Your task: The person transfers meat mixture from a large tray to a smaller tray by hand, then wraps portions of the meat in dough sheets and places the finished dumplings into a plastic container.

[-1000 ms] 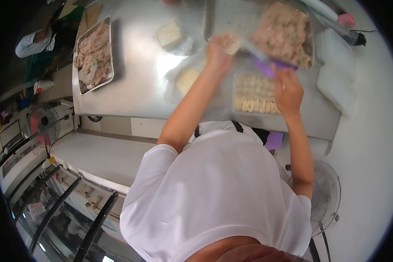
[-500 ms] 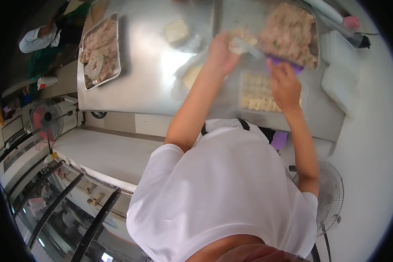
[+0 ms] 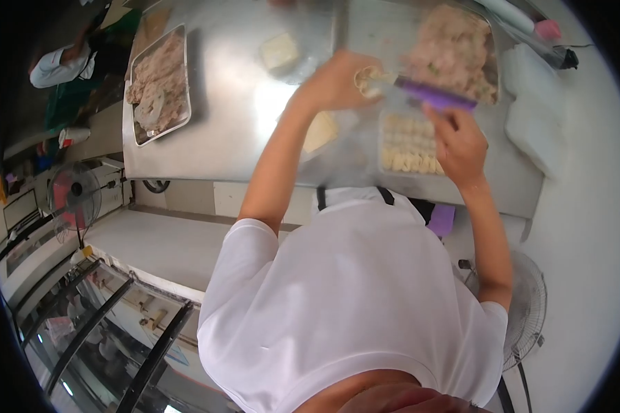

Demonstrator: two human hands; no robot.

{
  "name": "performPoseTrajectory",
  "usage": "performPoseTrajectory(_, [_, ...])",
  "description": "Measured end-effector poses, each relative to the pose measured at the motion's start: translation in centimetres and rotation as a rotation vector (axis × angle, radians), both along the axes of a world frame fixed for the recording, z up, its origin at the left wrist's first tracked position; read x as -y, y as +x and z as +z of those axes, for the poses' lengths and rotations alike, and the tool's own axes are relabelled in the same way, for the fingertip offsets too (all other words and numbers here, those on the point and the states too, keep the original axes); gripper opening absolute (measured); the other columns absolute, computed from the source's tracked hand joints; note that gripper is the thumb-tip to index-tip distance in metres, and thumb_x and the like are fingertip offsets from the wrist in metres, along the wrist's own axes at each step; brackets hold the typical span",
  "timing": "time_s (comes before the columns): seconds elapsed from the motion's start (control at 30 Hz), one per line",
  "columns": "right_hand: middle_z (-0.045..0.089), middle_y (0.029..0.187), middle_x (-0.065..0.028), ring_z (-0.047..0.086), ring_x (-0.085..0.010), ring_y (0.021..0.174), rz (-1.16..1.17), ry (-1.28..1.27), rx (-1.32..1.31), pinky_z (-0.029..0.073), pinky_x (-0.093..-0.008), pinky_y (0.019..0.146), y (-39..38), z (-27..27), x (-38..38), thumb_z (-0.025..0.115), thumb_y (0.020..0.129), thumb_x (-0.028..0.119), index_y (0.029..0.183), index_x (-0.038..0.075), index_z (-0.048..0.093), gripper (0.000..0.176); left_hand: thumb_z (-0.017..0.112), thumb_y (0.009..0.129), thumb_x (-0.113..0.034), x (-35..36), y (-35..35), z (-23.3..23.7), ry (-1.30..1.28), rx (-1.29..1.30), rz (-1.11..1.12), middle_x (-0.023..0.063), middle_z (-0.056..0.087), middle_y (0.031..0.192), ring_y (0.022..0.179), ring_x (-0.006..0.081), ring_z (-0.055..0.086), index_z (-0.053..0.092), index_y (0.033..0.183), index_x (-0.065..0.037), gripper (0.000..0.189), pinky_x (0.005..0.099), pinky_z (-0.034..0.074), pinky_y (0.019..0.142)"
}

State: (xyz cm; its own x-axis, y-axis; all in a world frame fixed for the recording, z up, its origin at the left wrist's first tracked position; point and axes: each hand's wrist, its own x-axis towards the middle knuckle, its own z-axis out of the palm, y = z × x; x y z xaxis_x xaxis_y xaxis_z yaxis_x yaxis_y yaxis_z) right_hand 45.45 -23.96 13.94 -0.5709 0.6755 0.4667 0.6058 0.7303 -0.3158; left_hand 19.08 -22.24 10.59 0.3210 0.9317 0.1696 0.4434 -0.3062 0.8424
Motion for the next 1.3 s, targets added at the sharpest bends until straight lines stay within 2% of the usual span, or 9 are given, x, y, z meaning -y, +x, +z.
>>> performPoseTrajectory(0.1, [0.056,0.079,-0.0053,0.055,-0.0197,0.066,0.005,0.160,0.125,0.045,-0.0284,0.056,0.2,1.0,-0.6,0.064,0.069,-0.003,0.104,0.018,0.069,0.041,0.074,0.075,-0.014,0.2,0.9,0.5,0.016,-0.105,0.034,0.0046,0.060,0.070,0.063,0.0137,0.052,0.058,0.093,-0.003,0.027,0.0261,0.042,0.058])
performPoseTrajectory(0.27, [0.060,0.085,-0.0062,0.059,-0.0202,0.074,0.005,-0.148,0.011,0.048,-0.0266,0.063,3.7,4.0,-1.5,0.062,0.077,-0.003,0.104,0.008,0.067,0.029,0.064,0.085,-0.016,0.8,1.6,-2.1,-0.148,0.017,0.007,0.0055,0.064,0.082,0.072,0.0155,0.057,0.059,0.093,-0.006,0.014,0.0285,0.046,0.064])
performPoseTrajectory(0.43, [0.062,0.090,-0.0060,0.057,-0.0121,0.077,-0.211,-0.370,-0.239,0.046,-0.0226,0.069,7.2,4.2,0.0,0.059,0.084,-0.002,0.105,0.000,0.065,0.021,0.049,0.095,-0.033,1.8,3.2,-5.0,-0.512,1.528,0.074,0.0086,0.053,0.128,0.108,0.0209,0.052,0.059,0.098,-0.012,0.023,0.0338,0.046,0.081])
performPoseTrajectory(0.57, [0.061,0.089,-0.0049,0.054,-0.0091,0.077,-0.319,-0.447,-0.304,0.043,-0.0197,0.071,9.0,1.4,1.9,0.059,0.086,-0.001,0.106,-0.002,0.064,0.021,0.050,0.092,-0.043,0.5,4.0,-5.4,-0.580,1.875,0.184,0.0041,0.054,0.121,0.101,0.0173,0.051,0.060,0.085,-0.012,0.034,0.0299,0.044,0.078])
performPoseTrajectory(0.63, [0.062,0.089,-0.0049,0.054,-0.0090,0.077,-0.353,-0.490,-0.340,0.043,-0.0194,0.070,9.0,0.6,3.0,0.059,0.086,0.000,0.106,-0.002,0.064,0.021,0.049,0.090,-0.050,-0.2,3.8,-6.2,-0.575,2.142,-0.132,0.0009,0.057,0.102,0.087,0.0158,0.050,0.055,0.068,-0.011,0.045,0.0258,0.040,0.065])
performPoseTrajectory(0.87, [0.064,0.095,-0.0048,0.055,-0.0079,0.081,-0.485,-0.567,-0.550,0.042,-0.0184,0.073,11.2,-2.7,6.8,0.059,0.087,0.001,0.107,-0.002,0.064,0.021,0.047,0.089,-0.054,-1.4,5.2,-6.3,-0.665,1.773,0.046,0.0012,0.055,0.080,0.075,0.0157,0.048,0.042,0.057,-0.010,0.055,0.0243,0.034,0.051])
performPoseTrajectory(0.93, [0.064,0.096,-0.0049,0.055,-0.0079,0.083,-0.569,-0.567,-0.553,0.042,-0.0181,0.074,12.3,-2.1,7.9,0.058,0.087,0.000,0.107,-0.001,0.064,0.021,0.044,0.092,-0.053,-1.1,7.4,-4.9,-0.493,1.145,0.395,0.0037,0.055,0.077,0.073,0.0161,0.049,0.042,0.059,-0.009,0.055,0.0240,0.034,0.052])
performPoseTrajectory(1.13, [0.064,0.098,-0.0053,0.056,-0.0085,0.085,-0.718,-0.466,-0.643,0.043,-0.0189,0.077,16.8,-2.9,10.3,0.058,0.088,0.000,0.109,-0.001,0.063,0.022,0.048,0.097,-0.033,-0.2,13.9,-10.4,-0.353,0.670,0.313,0.0068,0.058,0.071,0.057,0.0103,0.047,0.057,0.074,-0.001,0.040,0.0235,0.036,0.049])
performPoseTrajectory(1.3, [0.063,0.101,-0.0056,0.057,-0.0091,0.086,-0.793,-0.456,-0.697,0.044,-0.0205,0.079,18.2,-3.1,12.0,0.059,0.088,0.002,0.110,-0.002,0.063,0.023,0.058,0.086,-0.013,1.6,19.1,-12.3,-0.694,0.472,0.172,0.0070,0.058,0.073,0.062,0.0118,0.051,0.060,0.093,0.003,0.017,0.0237,0.041,0.054])
